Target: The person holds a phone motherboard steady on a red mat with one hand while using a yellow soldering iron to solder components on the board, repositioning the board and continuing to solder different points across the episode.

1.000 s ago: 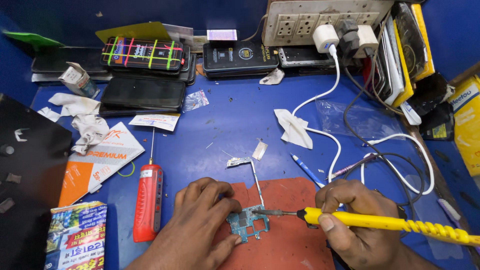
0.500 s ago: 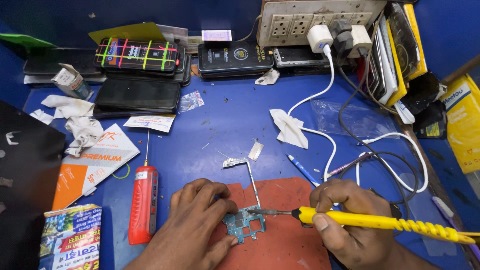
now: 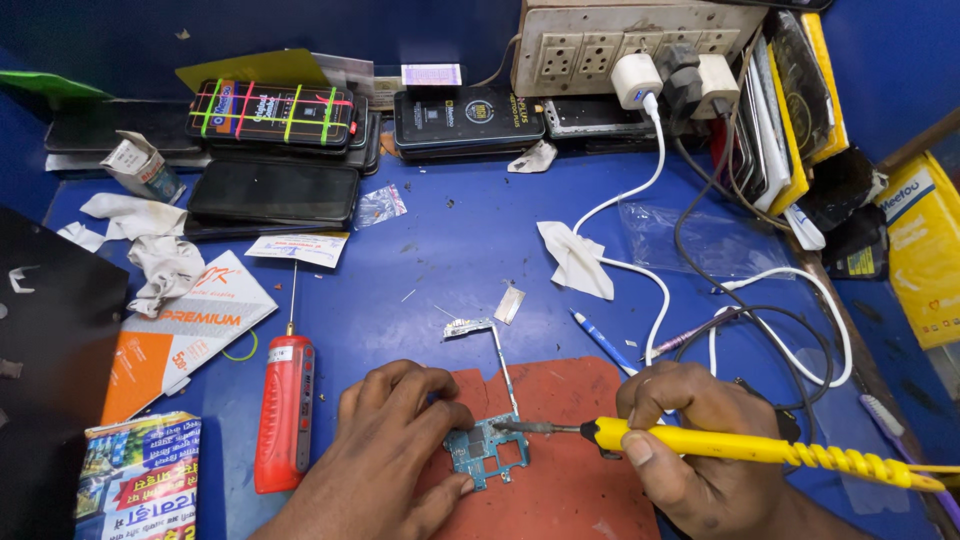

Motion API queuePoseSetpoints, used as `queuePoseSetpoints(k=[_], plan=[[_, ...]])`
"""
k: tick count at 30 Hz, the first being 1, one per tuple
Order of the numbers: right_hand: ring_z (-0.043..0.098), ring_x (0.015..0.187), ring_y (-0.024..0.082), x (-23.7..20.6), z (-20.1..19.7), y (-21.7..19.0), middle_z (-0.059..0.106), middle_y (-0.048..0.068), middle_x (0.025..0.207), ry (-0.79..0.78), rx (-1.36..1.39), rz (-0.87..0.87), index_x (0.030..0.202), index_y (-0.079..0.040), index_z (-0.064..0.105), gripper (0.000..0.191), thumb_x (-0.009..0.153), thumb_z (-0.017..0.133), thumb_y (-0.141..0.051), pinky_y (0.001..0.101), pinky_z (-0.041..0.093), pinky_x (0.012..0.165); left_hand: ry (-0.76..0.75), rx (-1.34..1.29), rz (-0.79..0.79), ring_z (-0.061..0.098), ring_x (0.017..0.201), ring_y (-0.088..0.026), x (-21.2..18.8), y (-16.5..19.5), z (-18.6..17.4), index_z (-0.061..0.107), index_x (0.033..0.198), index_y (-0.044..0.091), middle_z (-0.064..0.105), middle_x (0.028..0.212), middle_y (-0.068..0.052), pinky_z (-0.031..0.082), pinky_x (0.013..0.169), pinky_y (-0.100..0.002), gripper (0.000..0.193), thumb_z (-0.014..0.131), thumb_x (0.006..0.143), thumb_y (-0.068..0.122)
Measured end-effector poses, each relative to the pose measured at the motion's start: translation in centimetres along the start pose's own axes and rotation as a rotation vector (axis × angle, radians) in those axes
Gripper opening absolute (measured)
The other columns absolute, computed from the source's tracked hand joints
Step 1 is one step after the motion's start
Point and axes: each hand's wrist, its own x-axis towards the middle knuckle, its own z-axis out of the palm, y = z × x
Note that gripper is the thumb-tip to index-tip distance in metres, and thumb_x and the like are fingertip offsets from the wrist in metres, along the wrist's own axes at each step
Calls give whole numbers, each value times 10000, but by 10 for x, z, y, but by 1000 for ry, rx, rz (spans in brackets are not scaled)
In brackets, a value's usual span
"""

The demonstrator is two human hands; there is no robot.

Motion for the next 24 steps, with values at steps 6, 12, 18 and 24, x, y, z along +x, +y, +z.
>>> queuePoseSetpoints(k=[6,12,18,24], plan=[[685,708,148,0,0,-1,721,92,776,2,-31,11,934,-53,575,138,887,649,-160,260,575,625,-5,0,-4,402,1348,-368,-2,-4,4,667,1110,98,529,1323,-113,294,1030,-543,468,816,699,266],[682,708,150,0,0,-1,720,90,778,2,-22,22,933,-58,576,131,885,652,-153,263,573,625,5,1,8,403,1349,-371,0,0,0,667,1115,94,530,1321,-116,293,1031,-542,475,813,695,260],[681,706,139,0,-1,0,720,83,778,-18,-28,4,935,-66,568,139,878,659,-154,253,567,617,4,2,10,400,1346,-380,2,2,-3,668,1115,92,527,1320,-123,286,1031,-550,477,818,696,266],[677,708,141,-2,-1,2,715,85,780,-8,-23,2,938,-64,570,140,877,662,-150,254,566,622,6,3,12,402,1343,-382,1,2,-2,668,1121,92,530,1321,-125,284,1034,-550,483,819,698,270]])
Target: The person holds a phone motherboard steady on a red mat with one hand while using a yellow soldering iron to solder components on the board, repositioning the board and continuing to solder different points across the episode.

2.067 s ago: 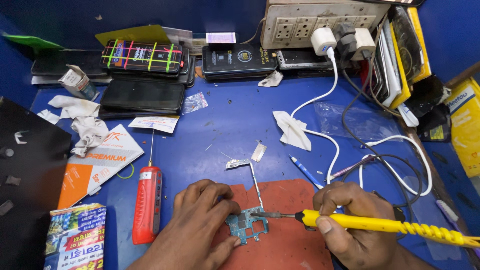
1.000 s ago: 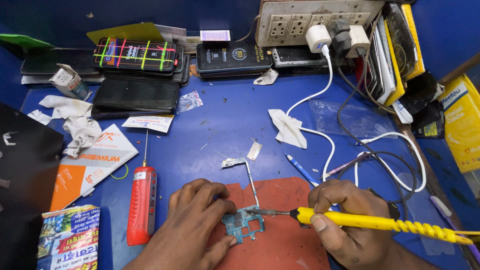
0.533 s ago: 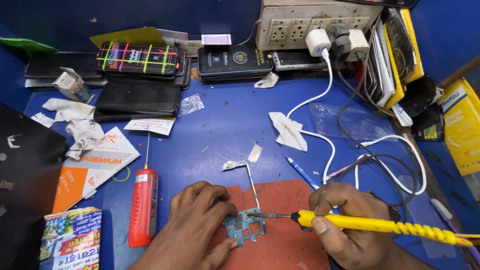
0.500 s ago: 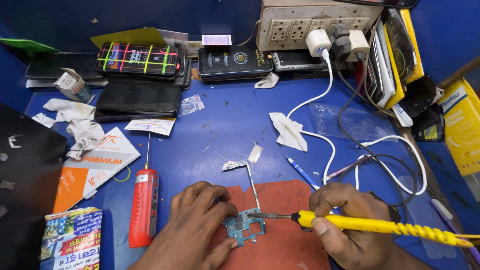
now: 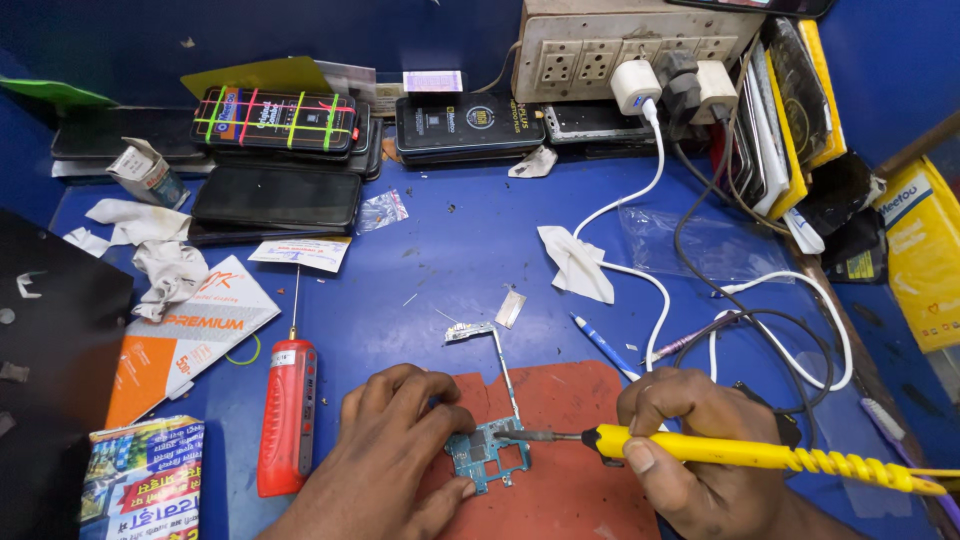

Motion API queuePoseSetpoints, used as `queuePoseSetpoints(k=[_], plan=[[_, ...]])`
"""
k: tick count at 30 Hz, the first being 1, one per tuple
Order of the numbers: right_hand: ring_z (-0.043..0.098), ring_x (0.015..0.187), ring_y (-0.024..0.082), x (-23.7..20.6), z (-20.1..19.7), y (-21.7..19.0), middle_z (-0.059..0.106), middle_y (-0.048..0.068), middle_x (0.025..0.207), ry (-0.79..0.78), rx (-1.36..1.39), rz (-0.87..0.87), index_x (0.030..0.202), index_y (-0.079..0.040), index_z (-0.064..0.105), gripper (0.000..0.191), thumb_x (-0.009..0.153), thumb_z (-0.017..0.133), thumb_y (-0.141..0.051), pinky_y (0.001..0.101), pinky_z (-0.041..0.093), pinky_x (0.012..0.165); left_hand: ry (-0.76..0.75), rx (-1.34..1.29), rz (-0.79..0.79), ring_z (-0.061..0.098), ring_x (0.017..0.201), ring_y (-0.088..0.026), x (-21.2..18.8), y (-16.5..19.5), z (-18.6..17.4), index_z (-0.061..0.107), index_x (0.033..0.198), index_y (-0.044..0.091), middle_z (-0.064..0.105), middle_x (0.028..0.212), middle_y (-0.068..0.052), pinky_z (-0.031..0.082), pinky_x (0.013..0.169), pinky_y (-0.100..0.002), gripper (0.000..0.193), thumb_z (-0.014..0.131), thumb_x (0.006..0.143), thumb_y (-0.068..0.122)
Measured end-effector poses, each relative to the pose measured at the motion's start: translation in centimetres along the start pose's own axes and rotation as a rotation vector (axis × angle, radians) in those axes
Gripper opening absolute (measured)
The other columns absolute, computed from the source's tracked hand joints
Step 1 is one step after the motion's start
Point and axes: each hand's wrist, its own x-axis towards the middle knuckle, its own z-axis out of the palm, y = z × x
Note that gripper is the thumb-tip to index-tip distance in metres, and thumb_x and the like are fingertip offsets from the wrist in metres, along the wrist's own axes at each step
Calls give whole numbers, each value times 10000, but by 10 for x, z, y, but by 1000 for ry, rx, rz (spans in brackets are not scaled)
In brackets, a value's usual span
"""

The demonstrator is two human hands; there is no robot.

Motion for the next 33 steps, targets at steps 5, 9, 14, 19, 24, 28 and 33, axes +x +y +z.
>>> queuePoseSetpoints(k=[5,9,14,19,24,28,33], plan=[[678,717,140,-1,0,1,716,85,789,-22,-9,-10,941,-59,568,140,883,659,-149,250,571,634,6,-2,10,408,1316,-363,0,0,1,667,1130,92,530,1293,-126,295,1039,-541,489,815,705,284],[681,705,144,-1,0,1,718,89,782,-16,6,9,928,-62,575,141,869,666,-152,253,570,624,4,0,0,397,1347,-384,0,-2,2,670,1123,87,526,1328,-131,288,1035,-545,488,821,702,283],[682,703,146,-1,-1,1,716,83,766,-12,12,14,923,-64,574,136,871,663,-152,256,572,615,34,-7,36,403,1339,-371,-2,-5,5,665,1152,103,526,1323,-124,284,1055,-552,489,808,733,310],[683,705,154,-1,-2,0,713,90,759,-15,35,12,904,-64,577,135,862,670,-154,266,577,612,-6,4,-14,402,1347,-378,-1,-3,3,670,1118,90,526,1329,-126,287,1053,-559,480,820,701,277],[686,705,153,0,-2,0,711,86,750,-5,27,-13,910,-63,578,135,871,667,-157,259,577,607,-7,4,-14,404,1343,-380,1,1,0,668,1110,95,528,1325,-120,293,1033,-547,473,820,701,277],[683,700,153,0,-2,-1,709,88,747,0,23,-13,910,-65,578,132,870,664,-157,257,569,603,-5,-2,-16,393,1353,-381,1,3,-1,663,1101,96,523,1322,-119,286,1038,-550,460,816,700,260],[676,669,144,1,-2,-2,697,97,770,-3,16,-8,911,-57,578,142,862,666,-158,248,553,570,7,-4,0,384,1358,-383,0,3,-1,659,1103,93,520,1329,-122,285,1044,-548,464,816,697,253]])
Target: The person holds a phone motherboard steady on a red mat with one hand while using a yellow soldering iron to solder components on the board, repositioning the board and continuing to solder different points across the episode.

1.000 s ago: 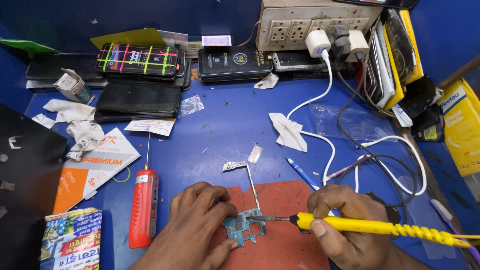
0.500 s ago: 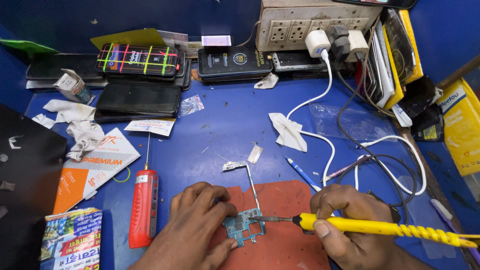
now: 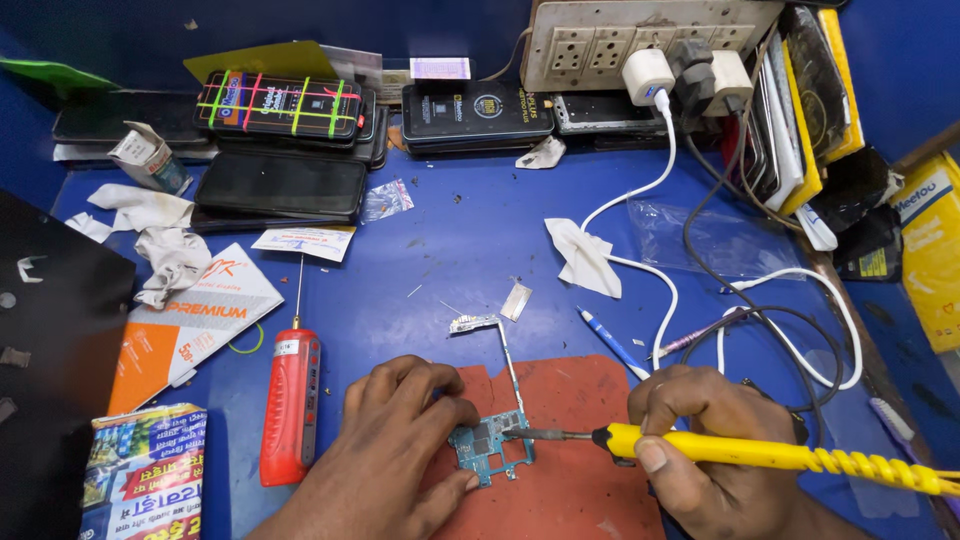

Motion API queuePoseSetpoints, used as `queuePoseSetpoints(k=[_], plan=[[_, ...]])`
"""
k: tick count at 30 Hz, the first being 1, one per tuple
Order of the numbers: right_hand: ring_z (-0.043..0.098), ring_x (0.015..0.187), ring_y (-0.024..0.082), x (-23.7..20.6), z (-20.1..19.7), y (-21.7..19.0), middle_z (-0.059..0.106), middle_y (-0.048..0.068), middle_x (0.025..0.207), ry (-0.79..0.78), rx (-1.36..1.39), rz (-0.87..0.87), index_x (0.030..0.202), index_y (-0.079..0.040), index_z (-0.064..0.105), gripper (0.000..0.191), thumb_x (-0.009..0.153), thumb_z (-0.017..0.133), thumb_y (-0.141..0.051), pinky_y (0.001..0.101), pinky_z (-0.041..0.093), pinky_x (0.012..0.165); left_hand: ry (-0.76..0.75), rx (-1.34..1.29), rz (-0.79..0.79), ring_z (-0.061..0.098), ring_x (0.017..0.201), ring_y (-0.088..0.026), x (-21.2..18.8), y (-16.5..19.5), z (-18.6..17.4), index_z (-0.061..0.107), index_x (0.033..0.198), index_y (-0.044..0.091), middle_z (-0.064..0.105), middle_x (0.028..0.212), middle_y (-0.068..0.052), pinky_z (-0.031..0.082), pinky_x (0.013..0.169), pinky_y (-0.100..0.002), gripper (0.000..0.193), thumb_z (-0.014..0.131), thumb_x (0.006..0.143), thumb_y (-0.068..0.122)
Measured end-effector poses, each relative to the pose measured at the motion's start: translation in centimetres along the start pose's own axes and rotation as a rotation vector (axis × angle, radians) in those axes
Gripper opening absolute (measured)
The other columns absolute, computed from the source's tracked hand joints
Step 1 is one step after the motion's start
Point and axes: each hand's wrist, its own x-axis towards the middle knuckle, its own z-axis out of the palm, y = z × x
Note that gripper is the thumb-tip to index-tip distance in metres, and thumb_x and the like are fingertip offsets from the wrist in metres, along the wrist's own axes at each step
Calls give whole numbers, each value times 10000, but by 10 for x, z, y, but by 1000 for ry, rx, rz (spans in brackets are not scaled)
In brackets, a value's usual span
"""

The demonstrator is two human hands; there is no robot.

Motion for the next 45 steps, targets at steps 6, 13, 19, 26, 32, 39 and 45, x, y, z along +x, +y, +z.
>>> queuePoseSetpoints(k=[6,13,19,26,32,39,45], plan=[[679,679,146,1,1,0,710,91,737,19,18,-12,917,-49,577,130,877,654,-145,246,556,579,-7,2,-8,384,1357,-382,0,0,-1,662,1106,92,521,1333,-123,285,1040,-545,465,819,697,247],[678,664,143,1,1,-1,712,85,723,26,-17,0,898,-52,575,128,862,658,-142,251,556,571,7,-2,1,394,1352,-375,0,0,-1,663,1105,92,528,1326,-121,295,1030,-541,465,824,702,260],[677,656,141,2,1,0,710,74,711,29,-13,-7,886,-53,576,131,862,662,-149,248,553,562,-7,6,-7,396,1350,-373,-2,-4,3,665,1104,96,527,1325,-120,291,1032,-549,463,819,702,267],[693,699,161,1,1,2,705,66,713,27,4,-52,899,-52,581,131,883,661,-154,265,575,597,76,8,71,404,1335,-372,-8,-16,15,660,1155,130,527,1331,-118,286,1065,-562,477,798,742,325],[686,694,156,-1,2,3,706,80,721,33,22,-28,905,-54,581,139,876,663,-163,261,569,595,26,-2,12,401,1332,-389,-4,-13,11,675,1155,109,525,1338,-137,292,1065,-575,507,822,710,302],[687,690,151,-2,2,3,714,89,738,21,-6,10,908,-60,579,146,862,666,-169,258,572,587,0,7,1,412,1337,-385,1,-6,4,676,1095,90,535,1324,-134,293,1028,-550,481,830,678,275],[679,703,157,-2,2,3,708,98,757,9,21,18,911,-54,576,141,870,664,-155,264,574,611,-1,3,4,412,1343,-382,0,-6,4,670,1111,91,533,1326,-132,290,1034,-552,487,830,692,280]])
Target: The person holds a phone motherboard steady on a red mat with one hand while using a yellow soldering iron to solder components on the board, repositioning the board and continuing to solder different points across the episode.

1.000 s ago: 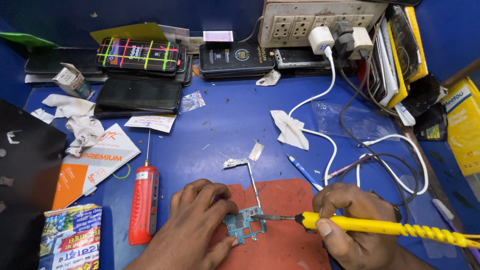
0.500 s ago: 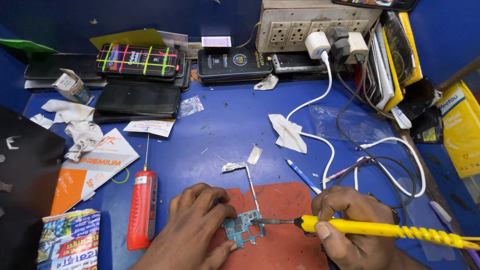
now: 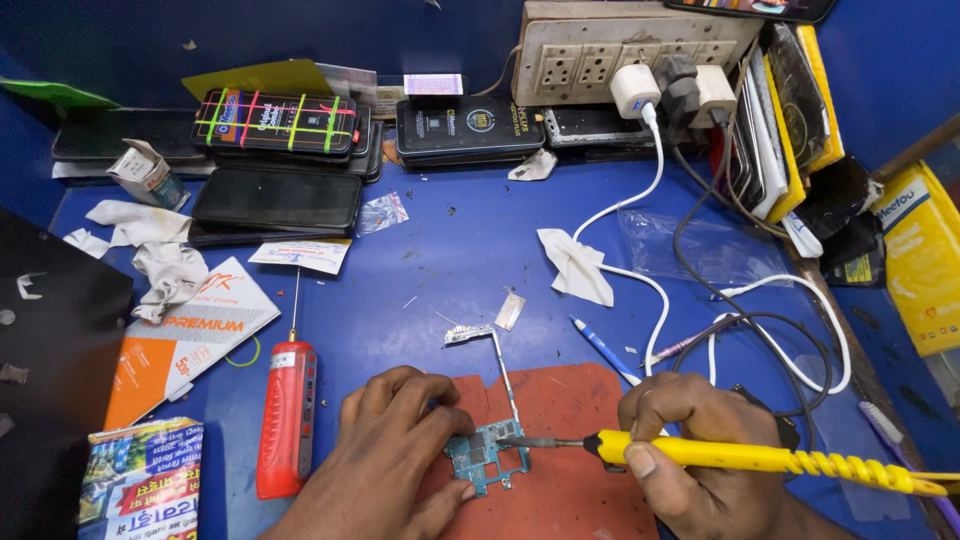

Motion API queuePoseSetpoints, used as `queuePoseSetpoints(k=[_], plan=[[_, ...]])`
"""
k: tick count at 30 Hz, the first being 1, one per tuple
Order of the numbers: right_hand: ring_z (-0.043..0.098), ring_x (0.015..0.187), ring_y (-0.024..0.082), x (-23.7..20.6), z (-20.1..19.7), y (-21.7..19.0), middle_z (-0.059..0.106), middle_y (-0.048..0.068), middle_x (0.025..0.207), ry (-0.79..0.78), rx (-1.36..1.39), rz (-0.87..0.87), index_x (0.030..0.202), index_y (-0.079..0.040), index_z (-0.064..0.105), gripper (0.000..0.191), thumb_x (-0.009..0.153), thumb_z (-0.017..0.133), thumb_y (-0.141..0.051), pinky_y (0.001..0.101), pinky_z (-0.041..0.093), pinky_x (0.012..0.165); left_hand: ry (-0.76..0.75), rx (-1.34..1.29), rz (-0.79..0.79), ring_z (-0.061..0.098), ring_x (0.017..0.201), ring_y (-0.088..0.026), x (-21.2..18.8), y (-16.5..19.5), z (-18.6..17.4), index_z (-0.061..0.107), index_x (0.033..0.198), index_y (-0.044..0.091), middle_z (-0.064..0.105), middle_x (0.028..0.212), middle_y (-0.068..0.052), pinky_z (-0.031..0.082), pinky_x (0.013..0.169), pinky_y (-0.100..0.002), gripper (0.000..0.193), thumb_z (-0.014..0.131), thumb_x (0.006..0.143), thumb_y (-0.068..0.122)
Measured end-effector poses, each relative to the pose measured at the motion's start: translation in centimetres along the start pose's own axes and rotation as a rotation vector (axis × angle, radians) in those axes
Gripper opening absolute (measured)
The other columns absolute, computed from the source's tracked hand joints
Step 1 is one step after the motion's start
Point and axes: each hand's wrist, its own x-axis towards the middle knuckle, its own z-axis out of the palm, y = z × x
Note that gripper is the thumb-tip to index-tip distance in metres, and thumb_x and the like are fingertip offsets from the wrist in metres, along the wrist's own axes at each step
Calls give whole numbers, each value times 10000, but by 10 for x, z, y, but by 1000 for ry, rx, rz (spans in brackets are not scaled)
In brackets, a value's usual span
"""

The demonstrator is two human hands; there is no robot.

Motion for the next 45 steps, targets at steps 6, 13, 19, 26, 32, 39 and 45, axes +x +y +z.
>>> queuePoseSetpoints(k=[6,13,19,26,32,39,45], plan=[[683,705,155,1,1,1,705,93,747,-2,16,-14,908,-49,579,132,870,664,-143,270,580,616,-16,-16,-42,391,1342,-390,-1,-1,1,678,1161,114,519,1344,-127,287,1076,-585,521,836,693,278],[677,698,156,1,1,0,702,92,738,-12,21,-6,905,-50,578,127,864,669,-129,266,568,606,1,-12,-24,384,1346,-387,-3,-4,5,671,1171,119,513,1347,-122,282,1051,-558,516,827,711,294],[681,713,153,2,2,0,708,89,763,4,-6,-17,932,-50,575,133,879,661,-136,260,573,624,-14,-5,-37,375,1351,-404,-2,-3,4,671,1168,108,505,1353,-135,282,1083,-592,531,835,694,283],[683,692,135,1,1,0,726,81,774,-17,-36,27,937,-56,569,135,880,653,-145,250,572,609,-14,-6,-25,388,1350,-393,0,0,0,669,1133,99,515,1341,-132,285,1039,-556,495,827,701,284],[678,693,130,2,2,0,718,81,772,1,-20,5,950,-55,568,132,889,649,-140,251,568,609,-4,-1,1,400,1348,-377,1,2,-2,663,1118,91,525,1323,-127,289,1032,-552,485,824,701,280],[693,666,118,1,2,0,716,93,781,13,-32,19,938,-52,575,122,885,648,-135,265,566,627,2,2,-4,400,1347,-375,-1,4,-4,663,1109,98,529,1323,-117,294,1033,-547,469,821,700,263],[686,699,138,1,3,0,695,100,801,20,-10,23,942,-50,579,123,887,649,-135,264,570,633,6,1,0,394,1352,-381,0,5,-3,663,1100,99,526,1317,-118,287,1029,-554,459,826,707,270]])
